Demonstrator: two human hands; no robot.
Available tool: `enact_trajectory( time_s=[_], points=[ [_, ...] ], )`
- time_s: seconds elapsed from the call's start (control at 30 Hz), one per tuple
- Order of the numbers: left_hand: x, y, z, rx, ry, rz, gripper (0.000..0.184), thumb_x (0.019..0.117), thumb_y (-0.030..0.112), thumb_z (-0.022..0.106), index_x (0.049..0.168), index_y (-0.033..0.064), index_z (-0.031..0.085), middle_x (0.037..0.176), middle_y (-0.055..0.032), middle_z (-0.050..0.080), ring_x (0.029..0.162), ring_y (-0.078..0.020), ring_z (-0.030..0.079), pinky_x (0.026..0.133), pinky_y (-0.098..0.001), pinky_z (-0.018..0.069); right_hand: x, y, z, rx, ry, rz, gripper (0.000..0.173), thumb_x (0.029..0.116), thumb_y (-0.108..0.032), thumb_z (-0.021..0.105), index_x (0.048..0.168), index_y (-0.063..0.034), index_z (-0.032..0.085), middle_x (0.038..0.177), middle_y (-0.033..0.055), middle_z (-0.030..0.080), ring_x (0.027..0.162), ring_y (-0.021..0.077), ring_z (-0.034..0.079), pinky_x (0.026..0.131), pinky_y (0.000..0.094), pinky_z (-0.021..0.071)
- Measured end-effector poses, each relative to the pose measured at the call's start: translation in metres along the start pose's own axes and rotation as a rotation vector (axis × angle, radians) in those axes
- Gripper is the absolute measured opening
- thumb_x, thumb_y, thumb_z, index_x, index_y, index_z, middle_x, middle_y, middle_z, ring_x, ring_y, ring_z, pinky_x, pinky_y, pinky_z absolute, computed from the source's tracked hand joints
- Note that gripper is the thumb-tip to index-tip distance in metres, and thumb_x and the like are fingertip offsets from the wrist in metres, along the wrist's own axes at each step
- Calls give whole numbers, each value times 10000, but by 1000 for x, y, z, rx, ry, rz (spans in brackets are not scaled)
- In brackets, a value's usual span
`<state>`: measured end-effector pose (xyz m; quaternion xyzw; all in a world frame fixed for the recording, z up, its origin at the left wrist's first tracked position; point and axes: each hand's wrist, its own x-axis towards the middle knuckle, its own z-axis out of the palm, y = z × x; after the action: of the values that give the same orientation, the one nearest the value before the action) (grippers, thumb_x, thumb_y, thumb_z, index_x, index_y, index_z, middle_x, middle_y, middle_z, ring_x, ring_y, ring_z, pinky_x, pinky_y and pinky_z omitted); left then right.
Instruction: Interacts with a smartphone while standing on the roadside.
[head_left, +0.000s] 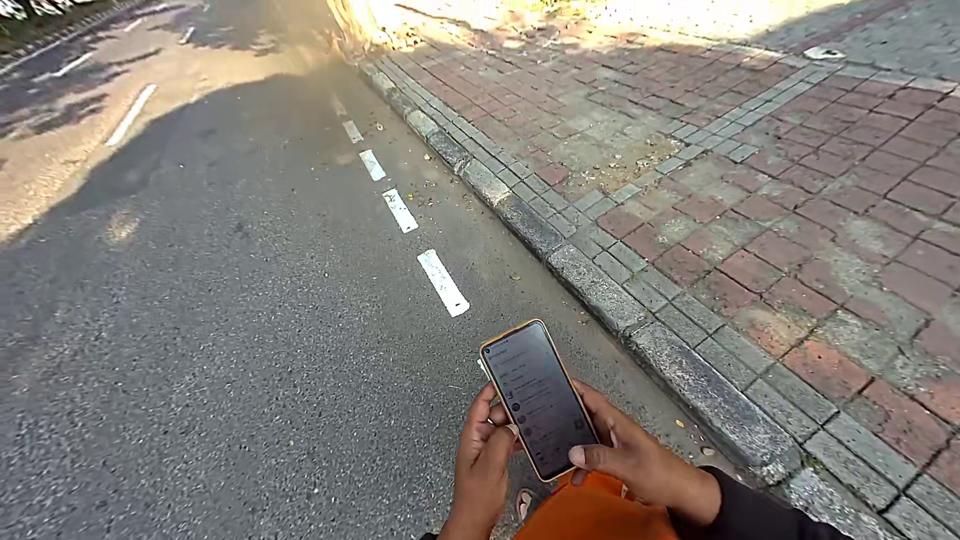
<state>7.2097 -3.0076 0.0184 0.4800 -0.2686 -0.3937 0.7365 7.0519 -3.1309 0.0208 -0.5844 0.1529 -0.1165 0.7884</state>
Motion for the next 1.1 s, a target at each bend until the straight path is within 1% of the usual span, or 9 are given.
enact_trajectory(
  time_s=[0.1,0.23,0.37,0.47,0.53,0.63,0.73,0.9,1.1],
  points=[
    [40,8,-22,12,-26,1,501,873,-64,370,1359,34,437,973,26,760,872,-108,744,783,-329,631,40,1,-6,130,-7,-28,608,993,-273,558,1516,-94,307,1307,28,650,1088,188,714,793,380,653],
    [104,12,-40,28,-75,10,489,886,-65,379,1358,39,450,986,28,761,877,-99,742,782,-313,628,99,-2,-27,254,14,-44,534,1015,-363,532,1470,-124,387,1291,26,669,1052,199,732,781,393,655],
    [182,12,-55,58,-91,34,506,890,-76,379,1381,34,436,981,33,756,888,-103,740,799,-325,627,174,-7,-65,264,-40,-100,509,987,-182,520,1470,-129,370,1295,11,671,1078,183,723,807,385,650],
    [246,19,-62,80,-39,18,517,878,-81,365,1381,25,423,982,19,757,887,-114,744,801,-331,629,237,-25,-94,218,-74,-77,762,858,59,554,1546,-81,260,1358,29,635,1155,190,699,859,401,653],
    [283,27,-69,105,-20,13,518,879,-76,370,1387,19,413,1002,13,756,898,-118,743,807,-335,628,276,-34,-110,205,-121,-60,877,822,124,568,1586,-69,182,1411,45,604,1183,197,691,888,402,651],
    [334,34,-80,121,-37,89,509,894,-81,411,1386,42,449,1021,27,763,911,-97,737,816,-314,619,331,-45,-132,164,-212,-82,980,831,158,625,1618,-73,88,1462,56,569,1195,200,687,904,390,646],
    [374,39,-88,93,-4,105,498,900,-82,415,1373,63,474,1012,35,762,913,-92,736,820,-312,621,374,-63,-146,138,-234,-63,993,829,170,619,1626,-85,84,1471,51,562,1192,197,687,889,382,652],
    [439,47,-114,80,9,104,495,898,-72,415,1369,62,490,1001,36,760,906,-91,735,823,-317,621,442,-75,-158,167,-224,-66,961,844,155,607,1617,-49,73,1458,63,565,1190,200,688,901,388,649],
    [522,61,-175,53,-27,118,497,882,-76,394,1353,54,481,961,50,759,877,-81,736,797,-306,624,534,-81,-146,99,-148,-102,937,830,131,593,1607,-40,98,1435,45,580,1141,179,707,866,371,656]
  ],
)
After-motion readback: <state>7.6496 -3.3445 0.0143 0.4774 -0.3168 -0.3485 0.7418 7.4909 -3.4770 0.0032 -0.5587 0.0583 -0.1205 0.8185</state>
